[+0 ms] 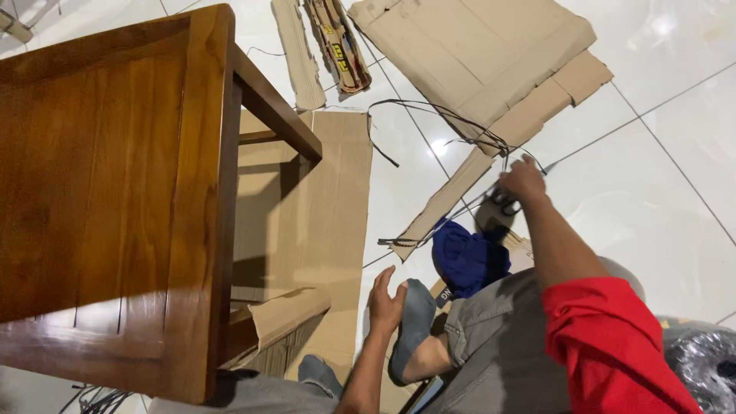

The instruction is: Wrapping wooden chair legs with cardboard and securing them with plastic ties

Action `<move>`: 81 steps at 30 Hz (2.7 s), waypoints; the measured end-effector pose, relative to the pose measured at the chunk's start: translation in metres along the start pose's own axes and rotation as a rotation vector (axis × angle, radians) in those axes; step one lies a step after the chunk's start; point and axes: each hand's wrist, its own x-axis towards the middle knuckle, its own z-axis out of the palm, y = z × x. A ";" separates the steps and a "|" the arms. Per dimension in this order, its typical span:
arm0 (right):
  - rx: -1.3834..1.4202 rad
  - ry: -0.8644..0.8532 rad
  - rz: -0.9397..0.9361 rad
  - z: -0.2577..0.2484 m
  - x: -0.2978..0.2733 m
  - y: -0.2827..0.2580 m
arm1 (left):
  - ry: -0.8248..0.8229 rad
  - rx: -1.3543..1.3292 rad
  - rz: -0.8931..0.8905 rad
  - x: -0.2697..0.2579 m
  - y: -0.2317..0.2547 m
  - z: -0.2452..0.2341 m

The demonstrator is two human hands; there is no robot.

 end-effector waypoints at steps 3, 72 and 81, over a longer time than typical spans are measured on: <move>-0.058 0.012 0.083 -0.004 0.010 0.000 | 0.028 0.008 -0.001 -0.003 0.002 -0.009; 0.380 -0.759 -1.058 0.036 -0.377 -0.384 | 1.145 -0.314 0.116 -0.096 0.040 -0.171; 0.356 -0.541 -1.194 0.033 -0.386 -0.389 | 1.197 -0.196 0.314 -0.085 0.034 -0.185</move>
